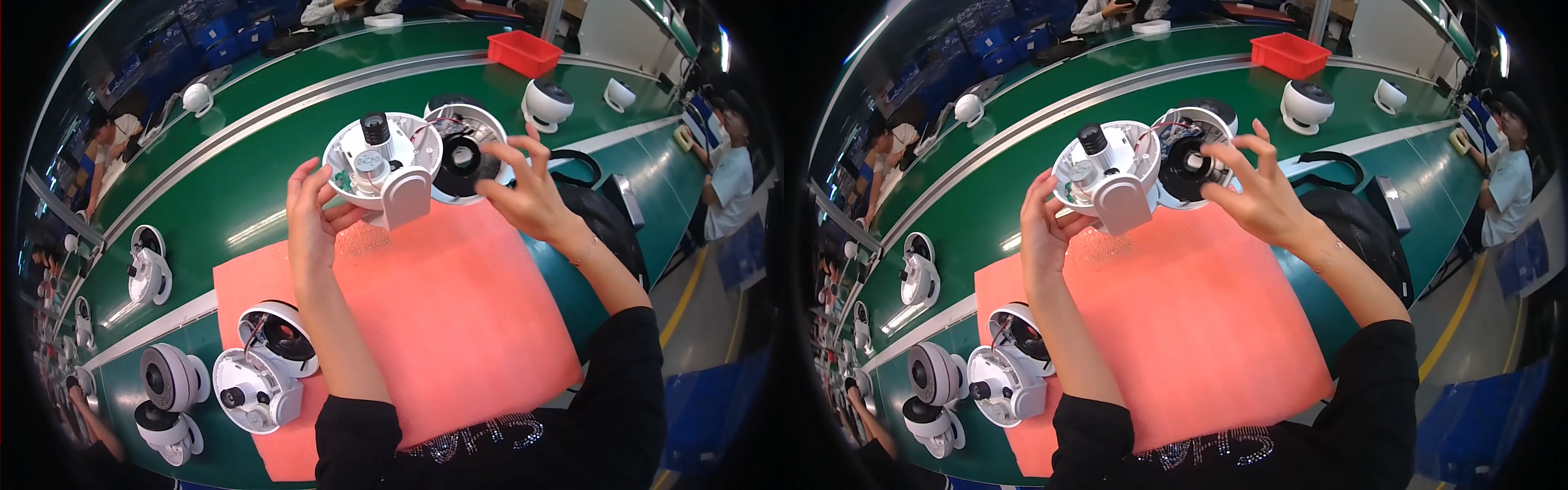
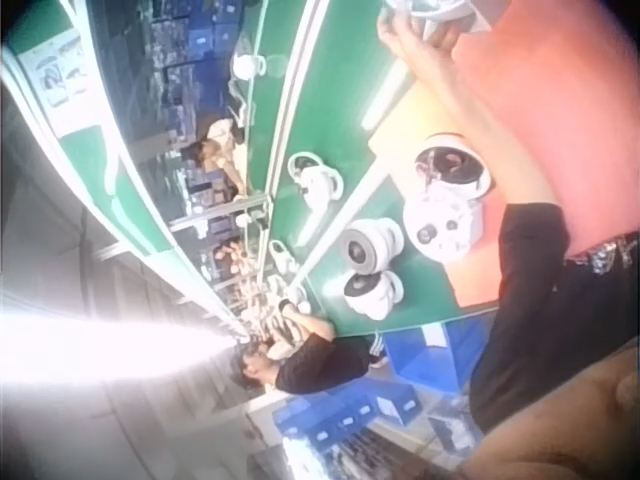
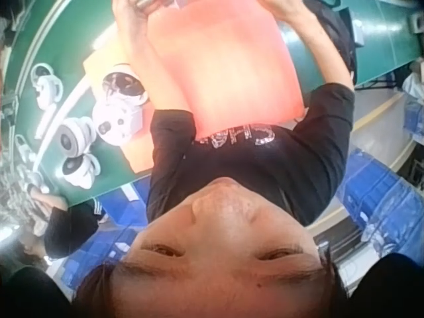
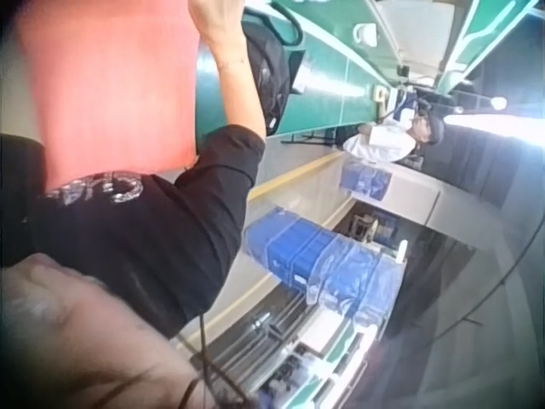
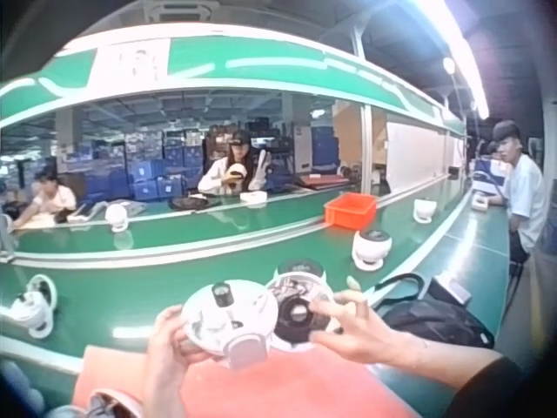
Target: Assembling parts of security cameras on a conveyor belt production line.
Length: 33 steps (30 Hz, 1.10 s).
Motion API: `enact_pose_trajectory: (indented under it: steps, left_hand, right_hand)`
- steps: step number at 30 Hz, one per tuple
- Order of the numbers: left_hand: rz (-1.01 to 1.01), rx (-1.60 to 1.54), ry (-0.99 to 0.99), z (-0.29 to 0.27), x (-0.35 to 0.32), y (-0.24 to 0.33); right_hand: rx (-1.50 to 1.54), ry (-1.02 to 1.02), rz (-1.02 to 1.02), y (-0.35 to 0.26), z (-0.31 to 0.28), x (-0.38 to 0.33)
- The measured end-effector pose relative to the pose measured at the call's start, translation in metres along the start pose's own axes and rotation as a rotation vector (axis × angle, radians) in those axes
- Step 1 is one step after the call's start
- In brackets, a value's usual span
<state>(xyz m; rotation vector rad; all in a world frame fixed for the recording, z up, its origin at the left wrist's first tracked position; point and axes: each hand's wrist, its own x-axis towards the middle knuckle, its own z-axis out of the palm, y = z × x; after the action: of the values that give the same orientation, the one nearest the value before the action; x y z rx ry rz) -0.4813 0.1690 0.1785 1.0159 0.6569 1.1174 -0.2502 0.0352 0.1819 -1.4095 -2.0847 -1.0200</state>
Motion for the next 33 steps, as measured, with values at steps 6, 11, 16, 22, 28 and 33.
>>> enact_pose_trajectory:
  steps: [6, 11, 16, 22, 28, 33]
  left_hand:
    - [-0.066, 0.025, -0.305, -0.014, 0.013, -0.011]
    - [-0.283, 0.298, -0.988, 0.009, 0.012, -0.042]
    - [-0.352, 0.548, -1.881, 0.072, -0.019, -0.079]
    - [-0.035, 0.797, -1.091, 0.053, -0.055, -0.038]
    - [0.187, 0.822, -0.418, 0.019, -0.132, 0.005]
    - [0.264, 0.860, -0.574, -0.010, -0.179, 0.005]
  right_hand:
    - [0.214, 0.069, -0.014, -0.019, -0.073, -0.036]
    - [1.283, -0.097, 0.816, -0.058, -0.107, -0.078]
    - [1.614, -0.483, 0.986, -0.075, -0.099, -0.059]
    - [1.763, -0.551, 1.037, -0.074, -0.092, -0.058]
    - [1.583, -0.565, 0.291, -0.064, -0.089, -0.056]
    - [1.621, -0.603, 0.517, -0.065, -0.088, -0.055]
